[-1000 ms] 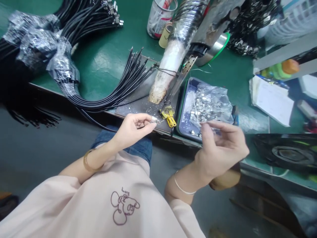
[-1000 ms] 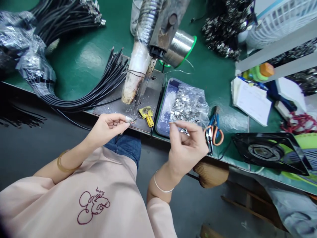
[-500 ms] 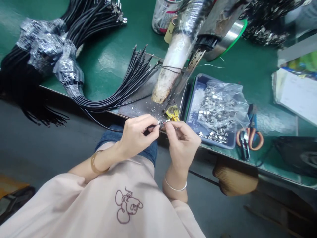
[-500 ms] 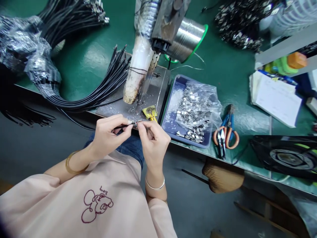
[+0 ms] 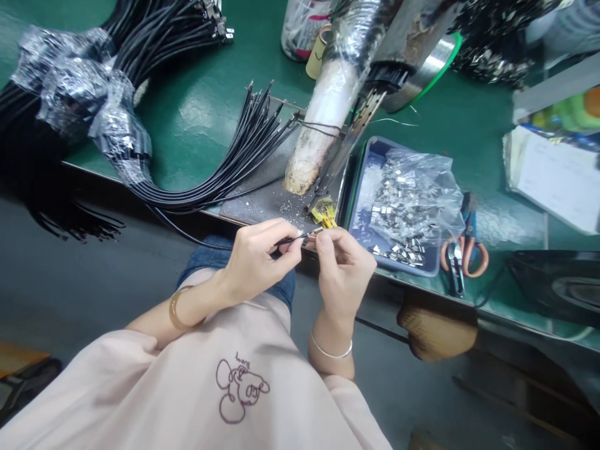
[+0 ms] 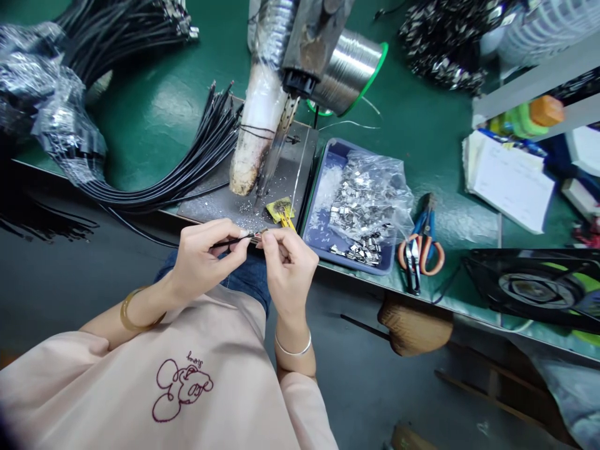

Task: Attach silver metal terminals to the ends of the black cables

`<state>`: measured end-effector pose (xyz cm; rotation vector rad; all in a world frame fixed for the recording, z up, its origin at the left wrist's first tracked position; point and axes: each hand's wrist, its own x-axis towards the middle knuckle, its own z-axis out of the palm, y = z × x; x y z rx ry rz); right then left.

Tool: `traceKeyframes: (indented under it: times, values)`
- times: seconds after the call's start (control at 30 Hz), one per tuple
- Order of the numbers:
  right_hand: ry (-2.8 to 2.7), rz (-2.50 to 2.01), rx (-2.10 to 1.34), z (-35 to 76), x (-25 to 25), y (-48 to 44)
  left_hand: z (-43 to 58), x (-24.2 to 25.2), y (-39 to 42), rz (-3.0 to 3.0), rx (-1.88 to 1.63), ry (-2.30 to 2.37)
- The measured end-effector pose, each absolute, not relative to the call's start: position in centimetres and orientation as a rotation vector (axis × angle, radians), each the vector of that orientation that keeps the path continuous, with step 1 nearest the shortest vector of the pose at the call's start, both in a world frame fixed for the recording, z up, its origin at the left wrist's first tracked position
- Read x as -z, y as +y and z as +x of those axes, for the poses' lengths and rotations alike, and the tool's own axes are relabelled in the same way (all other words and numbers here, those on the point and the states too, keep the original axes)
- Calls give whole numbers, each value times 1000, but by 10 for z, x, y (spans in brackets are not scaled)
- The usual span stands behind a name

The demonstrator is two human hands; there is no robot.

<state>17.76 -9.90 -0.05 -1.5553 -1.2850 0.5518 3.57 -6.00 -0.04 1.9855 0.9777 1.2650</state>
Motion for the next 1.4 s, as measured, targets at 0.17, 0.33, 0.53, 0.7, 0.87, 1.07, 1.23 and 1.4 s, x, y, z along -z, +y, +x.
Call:
traceKeyframes:
  times: [0.17,0.33,0.53,0.7,0.87,1.07,1.23,1.4]
  values:
    - [-1267,-1505,-562,173,1,-99,36,1,-60,2046,-1298,958]
    - [-1283,-1511,-563,174,-1,-100,36,2,-60,2088,-1297,977]
    - [-1354,-1547,-449,173,-1,-101,35,3,-60,2114,-1300,962]
    - [-1416,-1551,-267,171,0,-101,34,4,-62,2098,-1306,933]
    - [-1311,-1481,-462,173,0,-102,33,2,-62,2055,-1294,935]
    - [-1317,-1490,-485,173,0,-102,34,4,-62,2057,-1290,927]
    - [-1316,-1489,-474,172,0,-102,34,5,-62,2067,-1307,922]
    - [-1293,-1481,-503,171,0,-101,34,5,-63,2075,-1318,919]
